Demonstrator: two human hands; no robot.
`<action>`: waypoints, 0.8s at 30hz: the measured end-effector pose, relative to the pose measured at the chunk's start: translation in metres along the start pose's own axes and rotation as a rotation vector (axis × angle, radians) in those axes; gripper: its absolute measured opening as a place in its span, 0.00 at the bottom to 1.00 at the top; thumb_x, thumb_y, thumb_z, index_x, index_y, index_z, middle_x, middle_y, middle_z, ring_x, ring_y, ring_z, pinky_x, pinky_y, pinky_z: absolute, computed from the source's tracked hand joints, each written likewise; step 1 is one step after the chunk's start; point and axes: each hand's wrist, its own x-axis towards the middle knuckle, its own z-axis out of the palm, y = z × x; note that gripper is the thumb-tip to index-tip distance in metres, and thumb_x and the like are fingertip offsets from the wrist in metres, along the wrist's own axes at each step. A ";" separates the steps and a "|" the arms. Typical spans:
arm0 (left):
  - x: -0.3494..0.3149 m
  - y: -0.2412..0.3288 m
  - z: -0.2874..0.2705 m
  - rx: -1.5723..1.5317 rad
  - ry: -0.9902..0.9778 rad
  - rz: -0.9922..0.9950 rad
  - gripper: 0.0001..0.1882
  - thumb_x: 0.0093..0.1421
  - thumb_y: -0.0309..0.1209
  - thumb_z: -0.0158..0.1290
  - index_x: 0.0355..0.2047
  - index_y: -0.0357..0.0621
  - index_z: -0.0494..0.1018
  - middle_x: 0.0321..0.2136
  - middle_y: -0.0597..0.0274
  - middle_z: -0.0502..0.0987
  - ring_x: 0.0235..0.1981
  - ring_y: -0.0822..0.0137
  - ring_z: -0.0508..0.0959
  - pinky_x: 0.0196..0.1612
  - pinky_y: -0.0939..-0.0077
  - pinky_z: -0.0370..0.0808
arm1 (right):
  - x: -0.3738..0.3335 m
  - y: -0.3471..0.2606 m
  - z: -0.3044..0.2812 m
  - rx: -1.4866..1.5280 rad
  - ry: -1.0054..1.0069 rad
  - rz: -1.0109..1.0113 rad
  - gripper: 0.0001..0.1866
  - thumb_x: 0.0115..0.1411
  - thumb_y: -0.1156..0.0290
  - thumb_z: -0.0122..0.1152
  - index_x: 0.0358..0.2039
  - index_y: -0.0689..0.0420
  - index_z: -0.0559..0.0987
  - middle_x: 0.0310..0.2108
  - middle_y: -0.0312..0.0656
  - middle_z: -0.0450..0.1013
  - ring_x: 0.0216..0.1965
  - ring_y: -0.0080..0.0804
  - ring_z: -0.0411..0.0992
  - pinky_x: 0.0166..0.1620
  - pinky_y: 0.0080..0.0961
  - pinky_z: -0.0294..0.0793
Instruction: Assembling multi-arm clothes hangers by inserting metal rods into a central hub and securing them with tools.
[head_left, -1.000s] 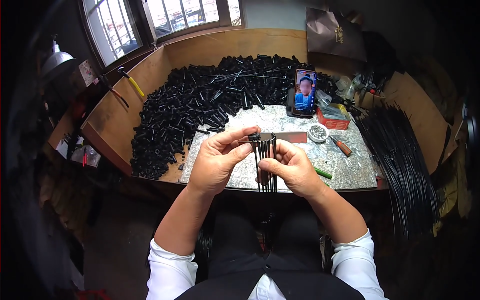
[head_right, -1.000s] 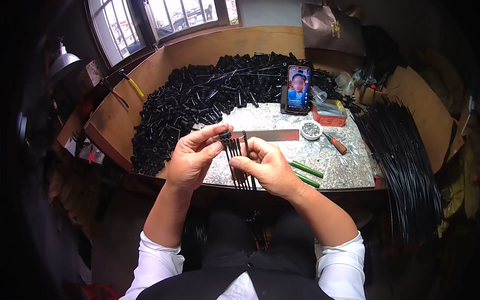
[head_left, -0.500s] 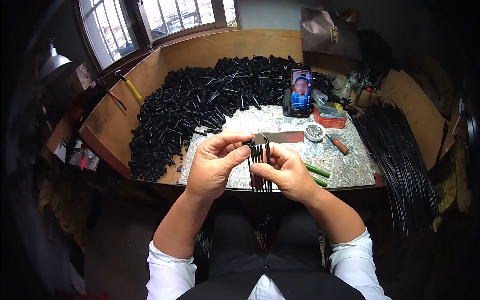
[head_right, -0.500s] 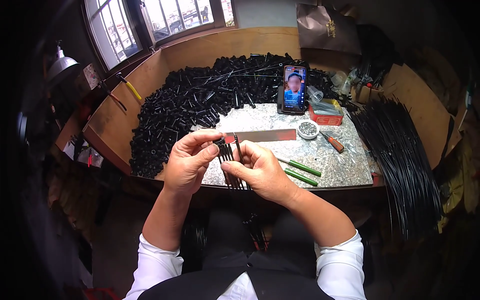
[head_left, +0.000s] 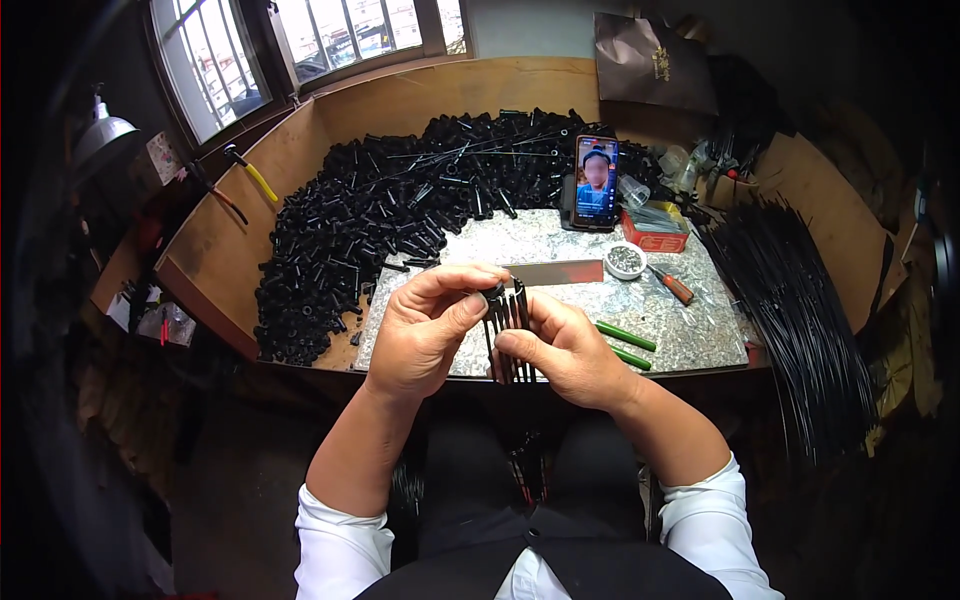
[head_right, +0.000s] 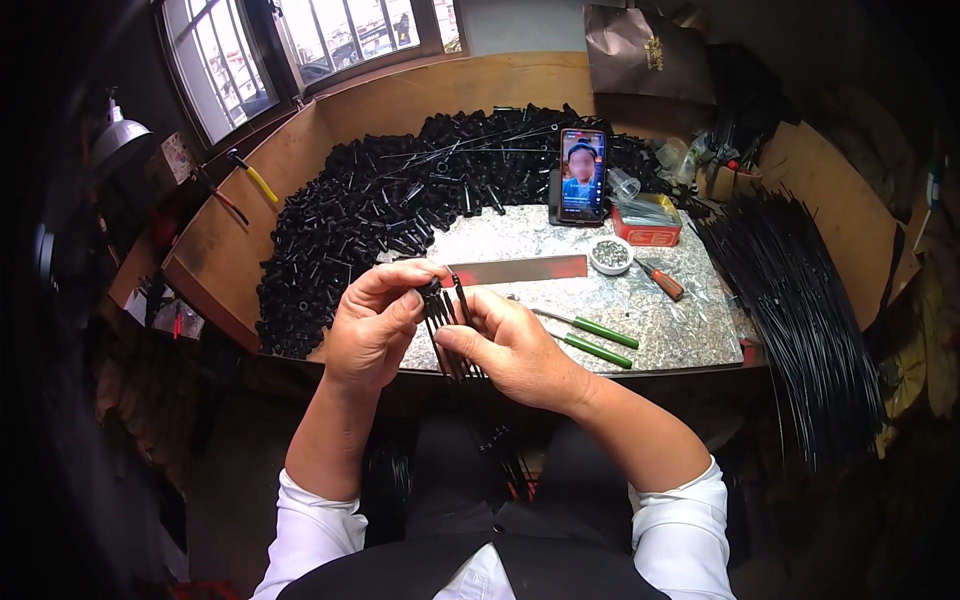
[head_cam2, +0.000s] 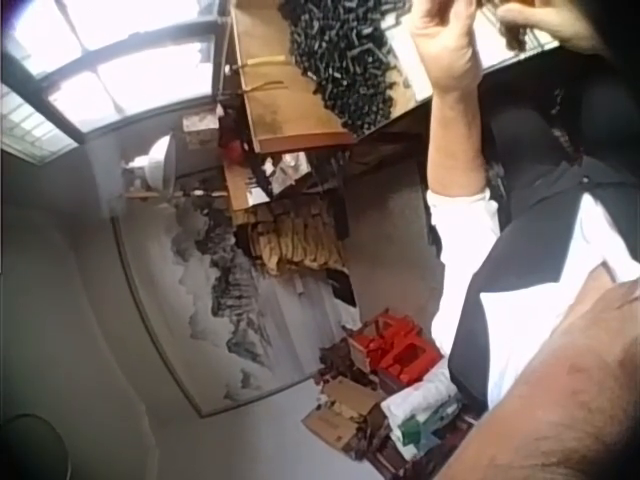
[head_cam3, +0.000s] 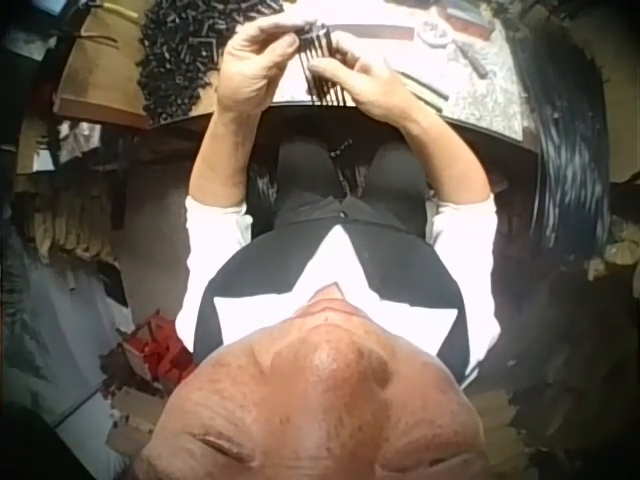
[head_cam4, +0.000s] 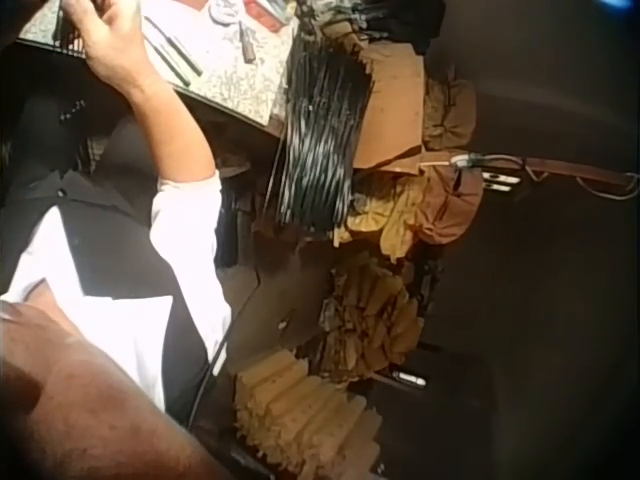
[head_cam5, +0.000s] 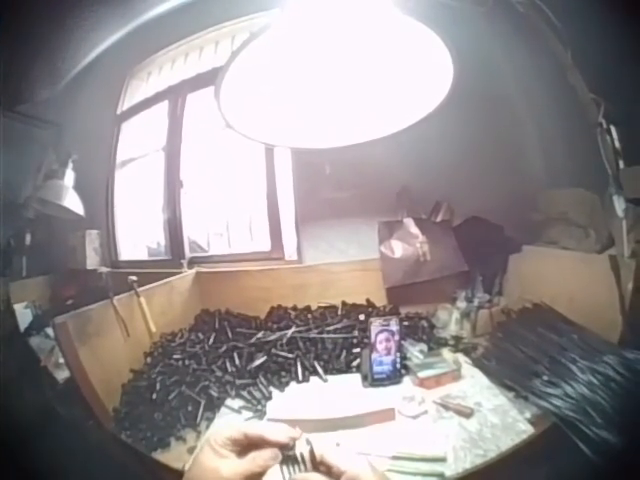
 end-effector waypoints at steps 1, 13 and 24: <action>0.000 -0.001 -0.001 -0.001 -0.001 -0.001 0.11 0.58 0.17 0.52 0.42 0.36 0.74 0.44 0.53 0.75 0.48 0.65 0.74 0.54 0.71 0.70 | 0.000 -0.001 0.000 0.029 -0.021 0.001 0.08 0.65 0.72 0.49 0.41 0.62 0.68 0.30 0.39 0.73 0.31 0.24 0.73 0.36 0.22 0.73; -0.002 -0.002 -0.006 0.002 -0.104 0.049 0.10 0.59 0.19 0.52 0.42 0.36 0.74 0.44 0.52 0.75 0.49 0.63 0.73 0.55 0.69 0.69 | 0.004 0.001 -0.009 0.185 -0.199 0.005 0.11 0.65 0.69 0.50 0.43 0.62 0.70 0.33 0.39 0.73 0.35 0.26 0.73 0.39 0.24 0.74; -0.003 0.002 0.001 0.012 -0.012 -0.029 0.13 0.58 0.21 0.54 0.44 0.36 0.74 0.61 0.53 0.54 0.50 0.69 0.71 0.54 0.72 0.68 | 0.012 0.005 -0.019 0.174 -0.258 0.087 0.13 0.62 0.66 0.56 0.43 0.61 0.72 0.33 0.40 0.74 0.32 0.27 0.74 0.37 0.26 0.76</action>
